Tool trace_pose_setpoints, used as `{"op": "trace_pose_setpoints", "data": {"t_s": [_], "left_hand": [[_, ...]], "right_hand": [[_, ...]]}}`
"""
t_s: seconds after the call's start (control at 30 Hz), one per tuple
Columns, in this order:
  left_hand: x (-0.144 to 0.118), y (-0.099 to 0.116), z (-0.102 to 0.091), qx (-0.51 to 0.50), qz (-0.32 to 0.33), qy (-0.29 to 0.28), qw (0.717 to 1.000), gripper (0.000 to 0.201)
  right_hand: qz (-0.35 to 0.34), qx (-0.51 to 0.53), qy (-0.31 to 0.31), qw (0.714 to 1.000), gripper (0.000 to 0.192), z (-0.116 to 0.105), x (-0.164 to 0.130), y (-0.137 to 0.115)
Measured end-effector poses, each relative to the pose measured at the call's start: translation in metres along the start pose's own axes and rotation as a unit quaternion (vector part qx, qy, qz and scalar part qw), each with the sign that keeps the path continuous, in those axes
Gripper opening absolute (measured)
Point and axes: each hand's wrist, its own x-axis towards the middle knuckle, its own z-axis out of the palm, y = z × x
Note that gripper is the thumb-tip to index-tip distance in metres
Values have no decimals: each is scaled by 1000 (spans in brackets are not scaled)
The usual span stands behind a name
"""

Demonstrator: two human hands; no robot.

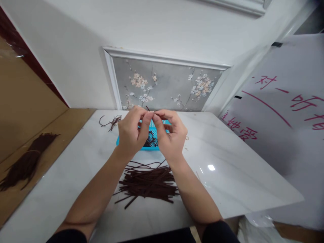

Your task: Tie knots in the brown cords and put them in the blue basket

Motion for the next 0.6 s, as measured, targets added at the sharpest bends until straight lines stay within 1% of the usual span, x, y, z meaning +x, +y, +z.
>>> {"op": "trace_pose_setpoints", "data": {"t_s": [0.07,0.1,0.17,0.23,0.37,0.43,0.53,0.6], "left_hand": [[0,-1,1,32,3,21,999,23],[-1,-1,2,37,-7,36,999,24],[-1,-1,4,22,-41,64,997,27],[-2,1,6,-12,-69,78,994,31],[-3,2,9,-48,-74,74,993,36],[-4,2,11,-68,-83,74,991,38],[-6,4,14,-106,-115,87,984,37],[-6,5,16,-111,-114,92,983,37]], "right_hand": [[1,7,3,1000,10,2,-2,1],[1,6,10,1000,10,3,-3,1],[2,0,34,999,11,7,-7,1],[11,0,46,999,13,11,-10,1],[25,1,13,1000,15,13,-11,-1],[31,0,19,999,14,11,-9,0],[53,21,48,997,12,9,-6,1],[69,50,34,996,12,10,-5,2]]}}
